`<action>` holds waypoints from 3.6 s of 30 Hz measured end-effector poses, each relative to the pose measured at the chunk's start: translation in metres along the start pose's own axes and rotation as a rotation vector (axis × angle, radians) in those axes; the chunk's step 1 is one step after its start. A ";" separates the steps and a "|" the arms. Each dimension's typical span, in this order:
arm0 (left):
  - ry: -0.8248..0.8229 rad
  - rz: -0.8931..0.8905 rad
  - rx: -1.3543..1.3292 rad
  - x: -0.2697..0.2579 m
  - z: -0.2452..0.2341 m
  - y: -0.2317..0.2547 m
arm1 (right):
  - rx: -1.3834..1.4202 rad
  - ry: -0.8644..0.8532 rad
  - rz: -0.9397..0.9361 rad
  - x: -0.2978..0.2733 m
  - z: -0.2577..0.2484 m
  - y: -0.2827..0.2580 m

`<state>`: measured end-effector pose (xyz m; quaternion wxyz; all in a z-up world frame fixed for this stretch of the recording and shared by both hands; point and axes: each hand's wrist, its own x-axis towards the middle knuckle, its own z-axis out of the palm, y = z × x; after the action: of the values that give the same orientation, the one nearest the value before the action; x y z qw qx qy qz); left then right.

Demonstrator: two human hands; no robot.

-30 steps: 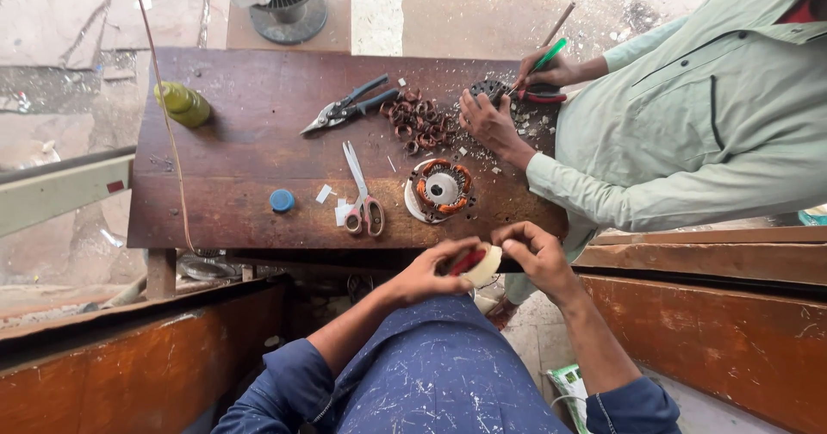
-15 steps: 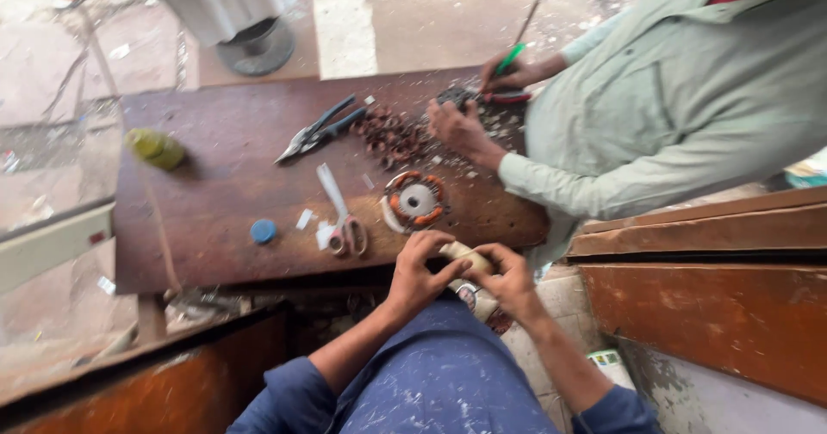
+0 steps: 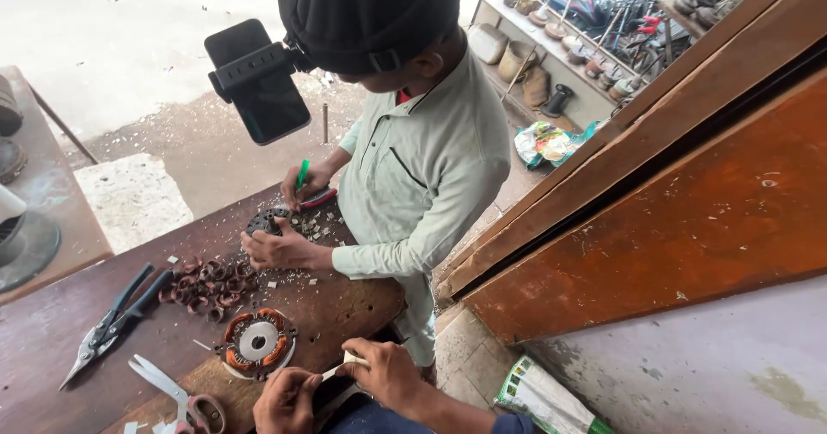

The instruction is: The person works on a motor stator, using scissors to cut tape and a screwdriver to adjust the copper windings. They also retrieve a roll of tape from a drawer and apply it to the component.

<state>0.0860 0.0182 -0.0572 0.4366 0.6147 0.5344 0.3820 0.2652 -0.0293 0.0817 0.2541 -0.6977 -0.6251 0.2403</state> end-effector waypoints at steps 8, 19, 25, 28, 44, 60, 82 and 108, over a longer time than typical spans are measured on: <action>-0.365 -0.300 -0.614 0.014 0.016 -0.020 | 0.285 -0.142 -0.021 -0.004 0.006 0.019; -0.172 -0.217 -0.104 -0.002 0.008 0.013 | 0.221 -0.116 -0.004 -0.002 0.024 0.019; -0.219 -0.298 -0.473 0.001 0.010 -0.026 | 0.228 -0.140 -0.104 0.002 0.022 0.012; -0.191 -0.455 -0.640 -0.001 0.009 -0.042 | 0.196 -0.137 -0.166 0.000 0.020 0.004; -0.339 -0.747 -1.359 -0.020 -0.122 0.012 | -0.278 0.155 -0.312 0.055 0.121 0.114; -0.148 -0.644 -0.930 -0.017 -0.093 0.046 | -0.165 0.357 -0.865 0.054 0.049 -0.005; -0.131 0.435 0.579 0.045 -0.059 0.015 | 0.413 0.066 -0.170 0.082 0.061 0.044; 0.303 0.425 0.249 0.014 -0.082 0.023 | 0.034 -0.044 -0.775 0.114 0.066 -0.001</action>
<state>0.0184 0.0413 -0.0083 0.1833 0.6976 0.4955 0.4839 0.2332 0.0882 0.0302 0.3243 -0.4000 -0.8437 0.1516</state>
